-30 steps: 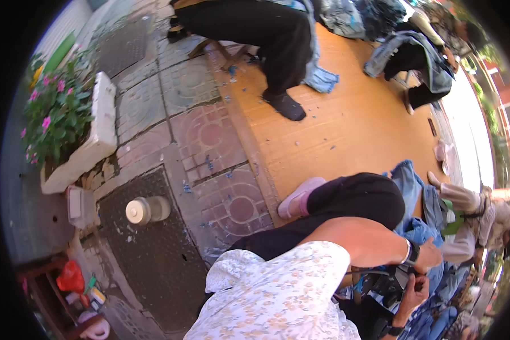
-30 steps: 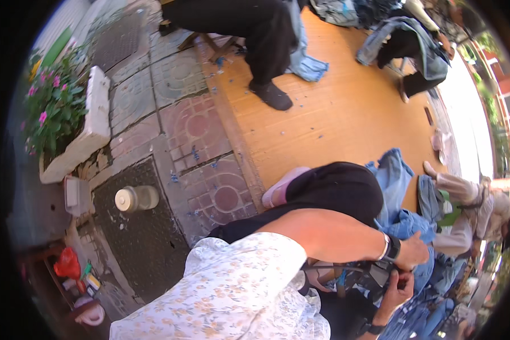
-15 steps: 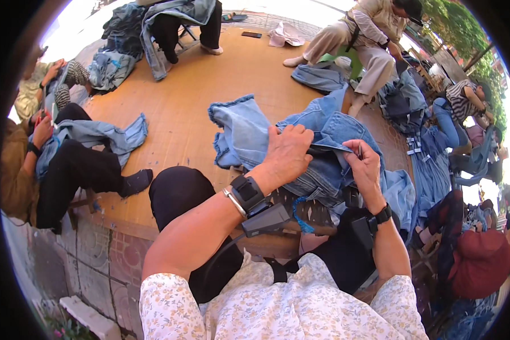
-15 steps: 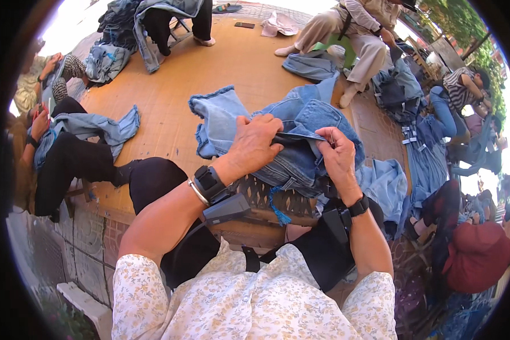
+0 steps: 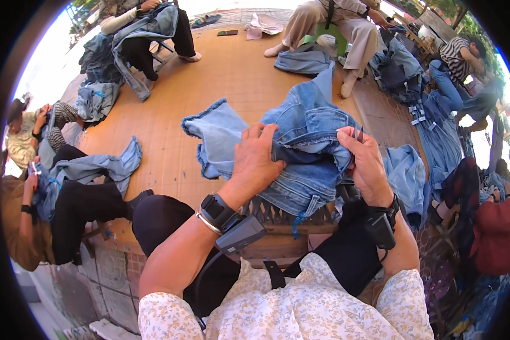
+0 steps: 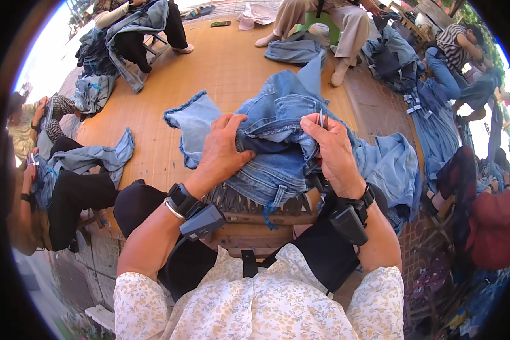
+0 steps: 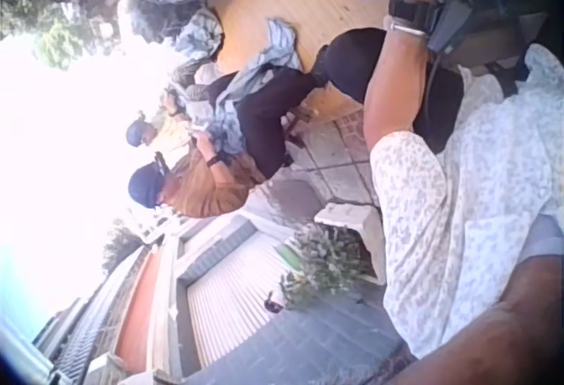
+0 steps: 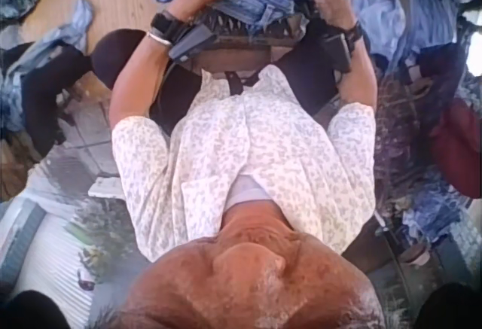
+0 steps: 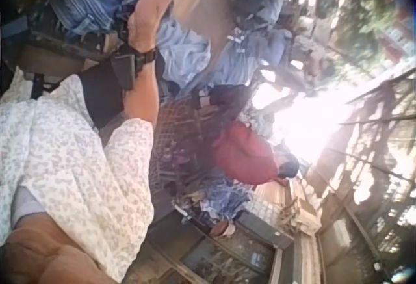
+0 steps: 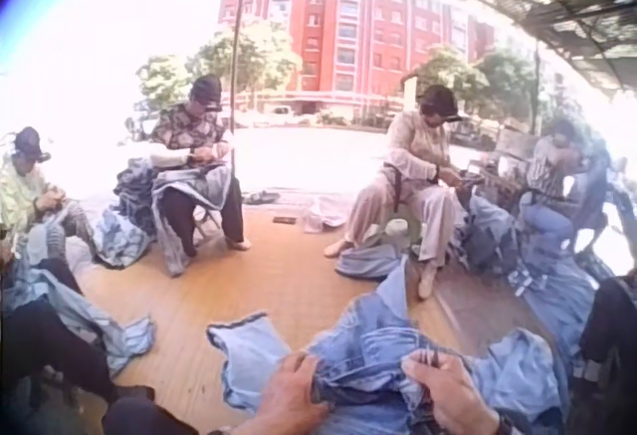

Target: Sew and finish denim jeans by hand.

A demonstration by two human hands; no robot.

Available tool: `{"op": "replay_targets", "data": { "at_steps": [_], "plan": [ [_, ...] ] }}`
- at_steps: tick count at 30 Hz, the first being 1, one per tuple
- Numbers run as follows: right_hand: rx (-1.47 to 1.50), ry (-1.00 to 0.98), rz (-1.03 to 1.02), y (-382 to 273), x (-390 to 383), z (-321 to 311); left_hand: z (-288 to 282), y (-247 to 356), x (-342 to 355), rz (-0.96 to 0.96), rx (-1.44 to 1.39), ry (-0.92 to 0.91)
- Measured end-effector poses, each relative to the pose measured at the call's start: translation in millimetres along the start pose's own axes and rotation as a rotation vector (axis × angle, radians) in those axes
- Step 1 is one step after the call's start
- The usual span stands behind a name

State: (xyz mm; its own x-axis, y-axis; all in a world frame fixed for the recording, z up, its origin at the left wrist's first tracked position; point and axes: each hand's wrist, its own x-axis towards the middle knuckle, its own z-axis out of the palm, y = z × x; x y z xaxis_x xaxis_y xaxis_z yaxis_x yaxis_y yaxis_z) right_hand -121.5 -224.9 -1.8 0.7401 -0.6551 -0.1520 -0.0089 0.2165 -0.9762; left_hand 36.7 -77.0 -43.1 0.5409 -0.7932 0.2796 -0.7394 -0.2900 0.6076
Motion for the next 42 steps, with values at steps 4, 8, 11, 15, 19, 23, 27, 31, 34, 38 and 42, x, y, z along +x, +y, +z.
{"op": "replay_targets", "data": {
  "at_steps": [4,8,11,15,19,23,27,31,34,38,42],
  "plan": [
    [0.09,-0.003,0.003,7.5,6.8,-6.9,-1.1,2.3,0.0,0.022,-0.01,-0.021],
    [0.105,-0.002,0.004,6.0,6.5,-3.9,-4.9,4.9,-4.0,0.037,-0.013,-0.053],
    [0.156,-0.009,-0.005,3.3,6.7,-3.3,-8.0,9.2,-6.5,0.072,-0.047,-0.007],
    [0.257,-0.008,0.0,-0.4,2.9,1.9,-4.7,8.3,-6.2,0.137,-0.007,0.116],
    [0.339,-0.032,-0.01,2.9,4.3,-3.5,-10.6,25.0,-2.1,0.311,0.029,0.275],
    [0.376,-0.014,-0.026,9.9,6.7,-2.8,0.3,31.7,-4.8,0.614,-0.169,0.218],
    [0.47,-0.065,-0.012,19.1,11.3,-9.3,2.3,37.7,-6.7,0.612,-0.123,0.163],
    [0.562,-0.103,0.03,17.0,9.1,-4.7,5.7,42.3,-11.6,0.492,-0.115,0.187],
    [0.626,-0.111,0.073,17.8,9.3,-4.1,6.5,43.8,-11.3,0.465,-0.052,0.127],
    [0.669,-0.141,0.109,18.4,12.0,-6.1,11.9,35.8,-6.1,0.48,0.02,0.105],
    [0.706,-0.093,0.105,7.6,11.1,-10.3,4.2,37.3,-1.2,0.355,-0.28,0.1]
  ]
}}
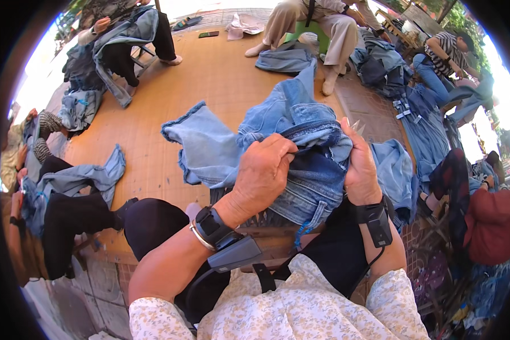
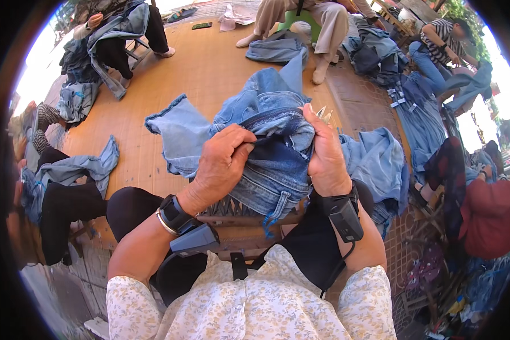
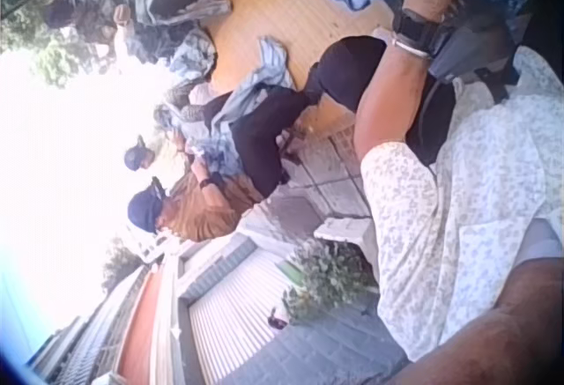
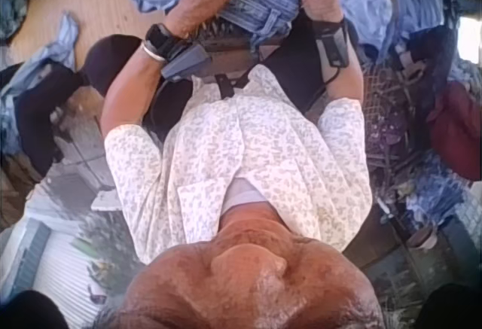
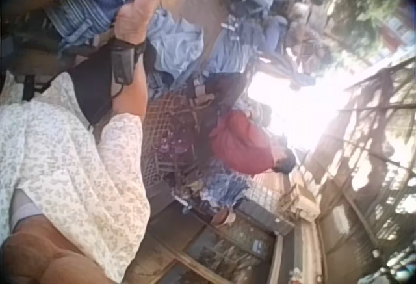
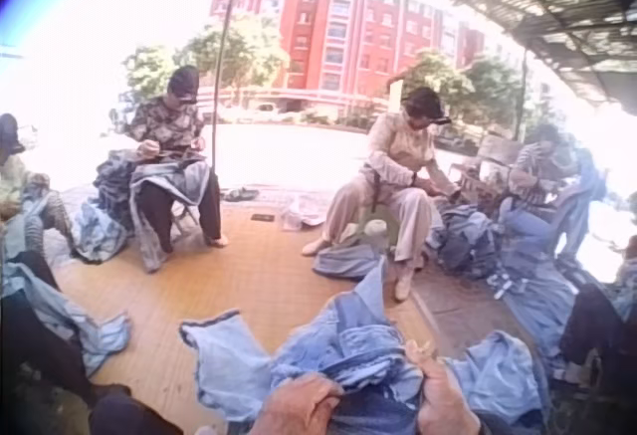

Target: Sew and finish denim jeans by hand.

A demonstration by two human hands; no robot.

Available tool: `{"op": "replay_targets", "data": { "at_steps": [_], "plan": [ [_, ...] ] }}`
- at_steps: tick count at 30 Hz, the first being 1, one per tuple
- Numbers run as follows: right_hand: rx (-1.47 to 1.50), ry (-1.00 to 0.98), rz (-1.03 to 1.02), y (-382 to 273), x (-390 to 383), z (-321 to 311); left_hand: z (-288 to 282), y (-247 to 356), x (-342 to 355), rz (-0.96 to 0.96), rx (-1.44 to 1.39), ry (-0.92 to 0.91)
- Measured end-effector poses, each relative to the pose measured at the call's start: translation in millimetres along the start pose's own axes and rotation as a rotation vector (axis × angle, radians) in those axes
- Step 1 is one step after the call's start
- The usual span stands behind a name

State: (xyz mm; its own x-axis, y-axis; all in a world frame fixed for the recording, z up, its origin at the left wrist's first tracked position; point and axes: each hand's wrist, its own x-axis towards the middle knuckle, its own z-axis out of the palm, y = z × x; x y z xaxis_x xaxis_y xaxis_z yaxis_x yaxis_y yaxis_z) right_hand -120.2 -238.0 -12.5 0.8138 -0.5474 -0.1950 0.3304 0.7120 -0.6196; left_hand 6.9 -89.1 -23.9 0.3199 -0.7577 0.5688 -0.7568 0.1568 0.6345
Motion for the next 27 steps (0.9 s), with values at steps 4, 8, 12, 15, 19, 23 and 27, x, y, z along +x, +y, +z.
{"op": "replay_targets", "data": {
  "at_steps": [4,8,12,15,19,23,27],
  "plan": [
    [0.062,-0.03,0.064,3.4,-1.0,3.9,-10.1,0.5,2.0,-0.142,-0.195,0.003],
    [0.053,-0.017,0.047,9.7,1.6,7.3,-0.6,19.7,-4.5,0.025,-0.129,0.143],
    [-0.045,0.019,-0.054,17.4,0.8,5.5,7.4,24.6,-12.7,-0.176,-0.331,0.004],
    [-0.179,0.04,-0.165,20.7,-5.1,8.5,7.9,22.7,-9.8,-0.396,-0.436,-0.034],
    [-0.289,0.058,-0.207,23.7,-11.1,17.3,12.1,15.7,-10.9,-0.465,-0.523,-0.059],
    [-0.357,0.081,-0.251,30.7,-14.5,20.4,14.3,13.8,-10.1,-0.53,-0.565,-0.062],
    [-0.368,0.082,-0.271,31.1,-13.3,19.4,13.9,13.7,-5.4,-0.613,-0.511,-0.133]
  ]
}}
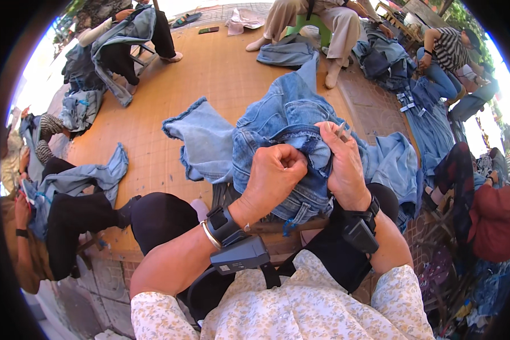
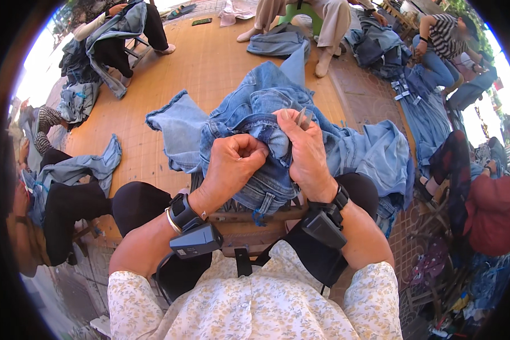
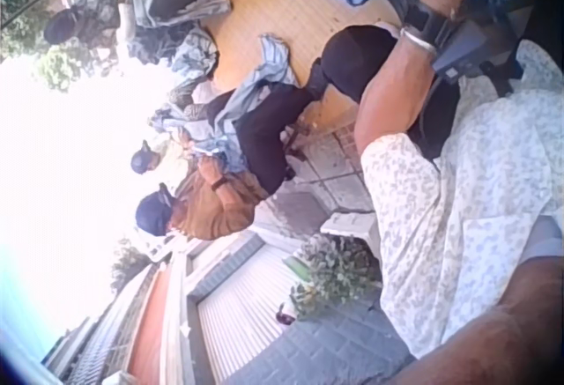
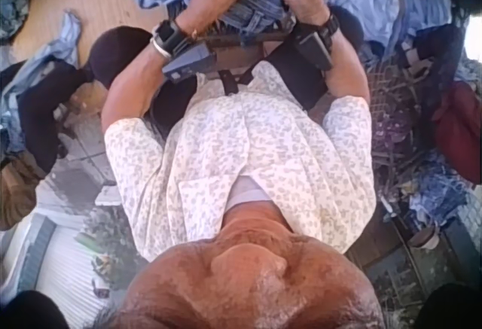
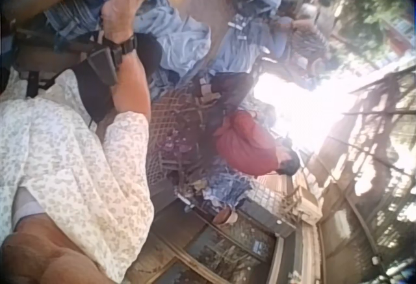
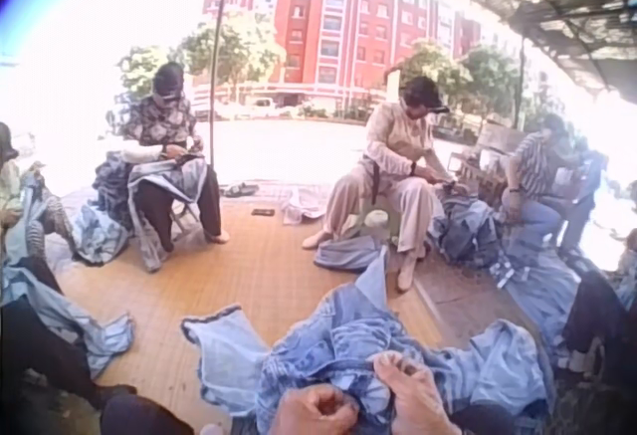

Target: Sew and finish denim jeans by hand.

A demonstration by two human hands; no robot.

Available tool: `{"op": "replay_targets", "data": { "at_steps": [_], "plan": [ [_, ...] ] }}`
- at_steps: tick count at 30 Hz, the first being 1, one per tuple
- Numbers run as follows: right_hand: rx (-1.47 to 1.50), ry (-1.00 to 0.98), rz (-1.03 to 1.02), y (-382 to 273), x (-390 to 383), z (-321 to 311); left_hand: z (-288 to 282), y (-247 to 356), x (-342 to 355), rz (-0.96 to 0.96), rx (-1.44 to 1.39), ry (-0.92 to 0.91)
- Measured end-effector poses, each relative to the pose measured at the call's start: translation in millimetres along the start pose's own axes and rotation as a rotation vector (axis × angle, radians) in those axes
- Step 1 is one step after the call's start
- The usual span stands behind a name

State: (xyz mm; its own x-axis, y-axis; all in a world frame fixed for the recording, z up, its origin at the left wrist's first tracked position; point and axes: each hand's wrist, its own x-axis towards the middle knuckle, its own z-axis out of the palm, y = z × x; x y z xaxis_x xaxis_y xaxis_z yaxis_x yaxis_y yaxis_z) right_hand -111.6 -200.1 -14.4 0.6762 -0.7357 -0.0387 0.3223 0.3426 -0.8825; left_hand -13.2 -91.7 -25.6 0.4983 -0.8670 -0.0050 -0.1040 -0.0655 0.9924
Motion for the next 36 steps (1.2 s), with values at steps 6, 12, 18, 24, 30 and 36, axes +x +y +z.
{"op": "replay_targets", "data": {
  "at_steps": [6,12,18,24,30,36],
  "plan": [
    [0.068,0.019,0.021,-5.7,3.9,-0.9,-14.0,9.8,-1.4,-0.025,-0.186,-0.097],
    [0.08,0.036,-0.001,-1.9,5.4,1.4,-11.1,10.4,-25.1,0.042,0.035,-0.271],
    [0.086,0.02,-0.028,-0.4,6.1,9.2,4.9,-6.5,-24.6,0.417,0.292,-0.121],
    [0.11,0.044,0.002,-0.7,5.4,12.8,11.9,-12.0,-20.1,0.504,0.338,-0.085],
    [0.118,0.024,-0.008,7.1,11.5,-0.2,17.1,-15.1,-14.2,0.598,0.532,-0.003],
    [0.078,0.073,-0.041,-0.6,7.7,3.7,-11.0,12.5,-32.3,0.402,0.392,-0.428]
  ]
}}
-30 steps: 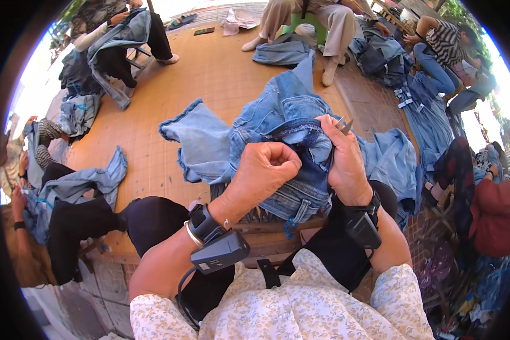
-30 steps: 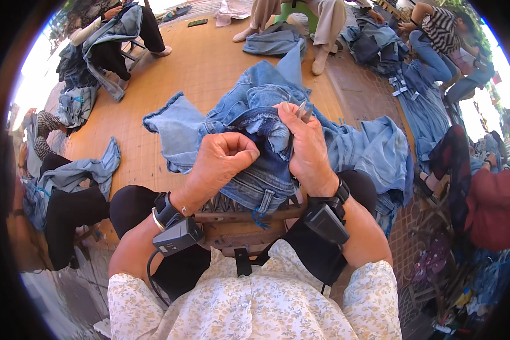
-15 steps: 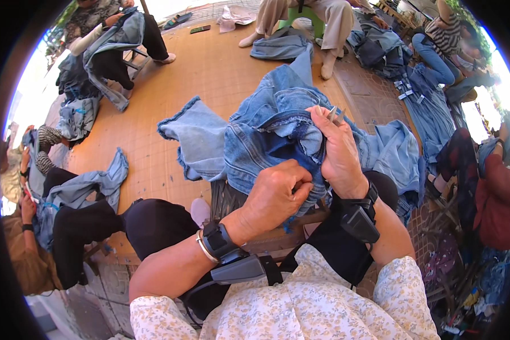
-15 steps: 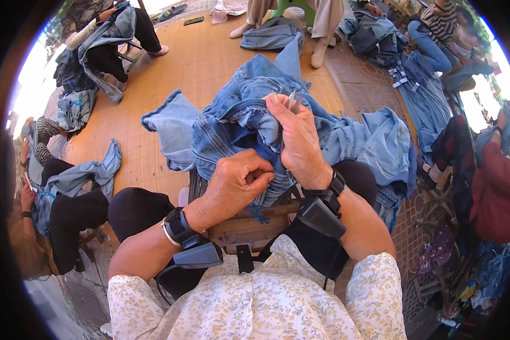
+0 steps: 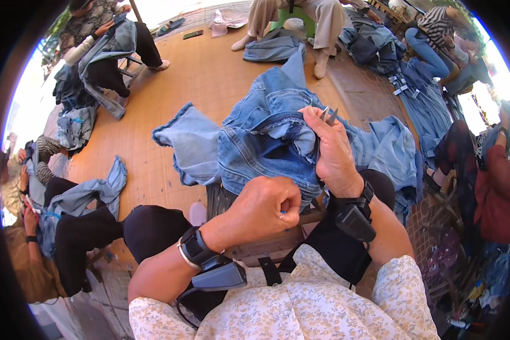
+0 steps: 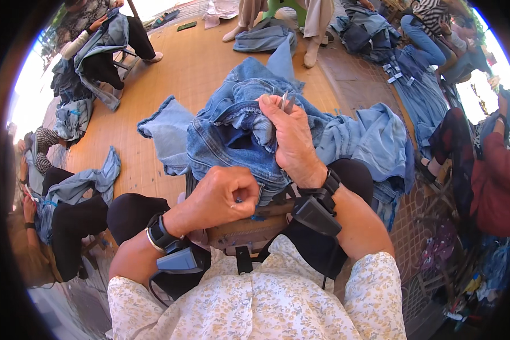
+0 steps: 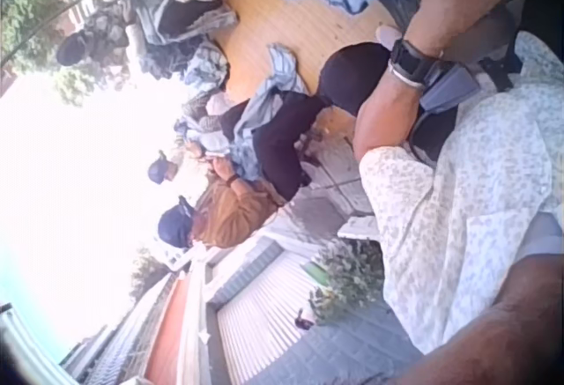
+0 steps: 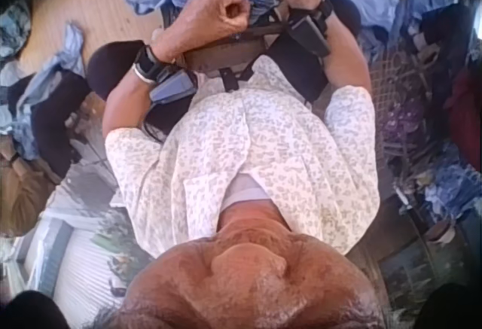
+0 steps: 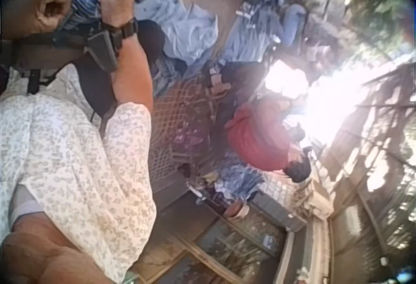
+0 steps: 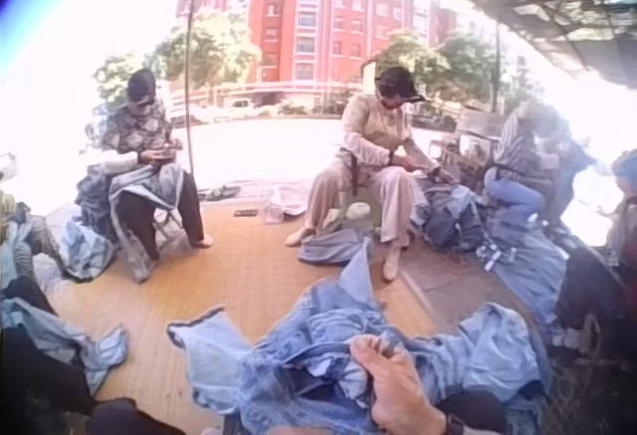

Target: Sew and finish denim jeans by hand.

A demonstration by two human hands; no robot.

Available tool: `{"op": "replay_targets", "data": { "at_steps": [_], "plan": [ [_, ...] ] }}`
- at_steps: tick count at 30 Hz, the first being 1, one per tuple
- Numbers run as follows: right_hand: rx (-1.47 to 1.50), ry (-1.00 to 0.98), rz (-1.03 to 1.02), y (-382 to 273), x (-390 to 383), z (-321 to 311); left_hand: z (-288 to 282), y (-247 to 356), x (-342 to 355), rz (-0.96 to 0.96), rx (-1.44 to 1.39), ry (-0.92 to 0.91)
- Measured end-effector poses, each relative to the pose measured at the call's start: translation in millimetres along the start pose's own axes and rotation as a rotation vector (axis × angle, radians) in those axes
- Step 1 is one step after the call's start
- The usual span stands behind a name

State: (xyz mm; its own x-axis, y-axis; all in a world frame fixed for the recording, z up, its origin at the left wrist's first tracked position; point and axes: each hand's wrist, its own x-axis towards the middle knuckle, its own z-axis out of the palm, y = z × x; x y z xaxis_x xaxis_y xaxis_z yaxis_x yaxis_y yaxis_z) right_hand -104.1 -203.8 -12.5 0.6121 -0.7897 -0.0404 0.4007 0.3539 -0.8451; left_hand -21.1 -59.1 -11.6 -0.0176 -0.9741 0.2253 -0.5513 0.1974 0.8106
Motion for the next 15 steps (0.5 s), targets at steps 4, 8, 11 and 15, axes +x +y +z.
{"op": "replay_targets", "data": {
  "at_steps": [4,8,11,15],
  "plan": [
    [0.009,-0.03,0.006,-0.4,1.1,-3.4,1.5,14.4,-11.7,-0.141,-0.179,0.065],
    [-0.019,-0.003,-0.013,1.5,1.4,0.5,-7.7,16.8,-15.5,-0.295,-0.595,-0.07],
    [-0.006,-0.025,0.013,3.9,5.0,2.1,-4.0,12.5,-24.1,0.18,-0.061,-0.543],
    [0.014,-0.019,0.016,5.7,4.0,7.4,3.4,5.7,-29.5,0.09,0.311,-0.41]
  ]
}}
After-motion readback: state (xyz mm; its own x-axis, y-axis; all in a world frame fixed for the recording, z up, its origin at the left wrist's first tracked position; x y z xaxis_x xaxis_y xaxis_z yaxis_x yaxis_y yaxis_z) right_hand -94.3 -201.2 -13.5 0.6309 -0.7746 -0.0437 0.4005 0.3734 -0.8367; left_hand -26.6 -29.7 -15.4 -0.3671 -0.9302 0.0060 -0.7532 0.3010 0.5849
